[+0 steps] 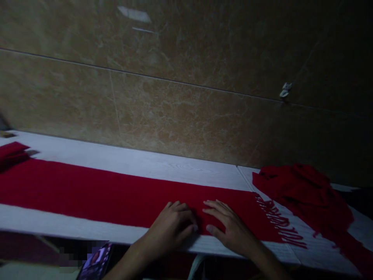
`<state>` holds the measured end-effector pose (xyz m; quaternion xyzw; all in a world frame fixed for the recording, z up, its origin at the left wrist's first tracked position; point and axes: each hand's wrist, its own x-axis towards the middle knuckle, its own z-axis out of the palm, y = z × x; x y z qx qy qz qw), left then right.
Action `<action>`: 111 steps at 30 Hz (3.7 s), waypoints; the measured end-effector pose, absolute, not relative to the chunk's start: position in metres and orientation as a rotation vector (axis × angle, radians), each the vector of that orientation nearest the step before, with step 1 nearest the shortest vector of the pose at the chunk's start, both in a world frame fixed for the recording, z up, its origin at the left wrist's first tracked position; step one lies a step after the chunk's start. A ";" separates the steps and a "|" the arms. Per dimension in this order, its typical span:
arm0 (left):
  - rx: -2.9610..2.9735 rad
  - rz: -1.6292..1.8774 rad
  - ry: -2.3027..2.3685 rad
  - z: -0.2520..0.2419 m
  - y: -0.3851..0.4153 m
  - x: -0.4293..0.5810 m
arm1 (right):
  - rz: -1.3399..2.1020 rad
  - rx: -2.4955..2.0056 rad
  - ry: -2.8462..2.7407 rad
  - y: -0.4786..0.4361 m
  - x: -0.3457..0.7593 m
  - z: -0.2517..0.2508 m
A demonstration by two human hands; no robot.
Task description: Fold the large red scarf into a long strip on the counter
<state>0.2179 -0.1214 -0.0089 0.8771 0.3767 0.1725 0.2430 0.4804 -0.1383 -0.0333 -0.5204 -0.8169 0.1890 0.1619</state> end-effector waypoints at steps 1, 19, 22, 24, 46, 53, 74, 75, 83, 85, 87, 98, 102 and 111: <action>2.397 0.490 1.024 -0.006 -0.120 0.215 | 0.543 -1.500 -2.329 -0.138 0.481 -0.034; 2.339 0.140 1.929 -0.007 -0.011 -0.038 | 0.189 -1.735 -1.908 -0.076 0.573 -0.059; 2.324 0.037 2.012 -0.016 -0.008 -0.067 | 0.136 -1.798 -1.987 -0.070 0.579 -0.071; 2.308 -0.095 2.089 -0.017 -0.009 -0.082 | 0.121 -1.835 -2.070 -0.069 0.580 -0.077; 2.504 -0.099 1.821 -0.019 -0.009 -0.042 | 0.120 -1.961 -2.213 -0.078 0.567 -0.059; 2.365 -0.101 1.914 -0.008 -0.012 -0.054 | 0.088 -2.046 -2.180 -0.077 0.576 -0.064; 2.408 0.001 1.901 -0.017 -0.016 -0.056 | 0.065 -1.982 -2.143 -0.071 0.589 -0.078; 2.412 0.005 1.900 -0.017 -0.016 -0.056 | 0.052 -1.972 -2.144 -0.071 0.589 -0.079; 2.381 -0.006 1.925 -0.018 -0.014 -0.056 | 0.023 -1.988 -2.129 -0.074 0.584 -0.073; 2.365 -0.034 1.946 -0.020 -0.013 -0.057 | -0.046 -1.934 -2.110 -0.077 0.581 -0.068; 2.362 -0.052 1.950 -0.021 -0.012 -0.058 | -0.182 -1.871 -2.073 -0.080 0.579 -0.062; 2.371 -0.030 1.953 -0.018 -0.015 -0.058 | -0.381 -1.813 -2.020 -0.086 0.579 -0.055; 2.395 -0.030 1.962 -0.019 -0.014 -0.060 | -0.421 -1.807 -2.024 -0.085 0.579 -0.056; 2.335 -0.065 1.995 -0.015 -0.015 -0.056 | -0.511 -1.832 -1.991 -0.087 0.579 -0.056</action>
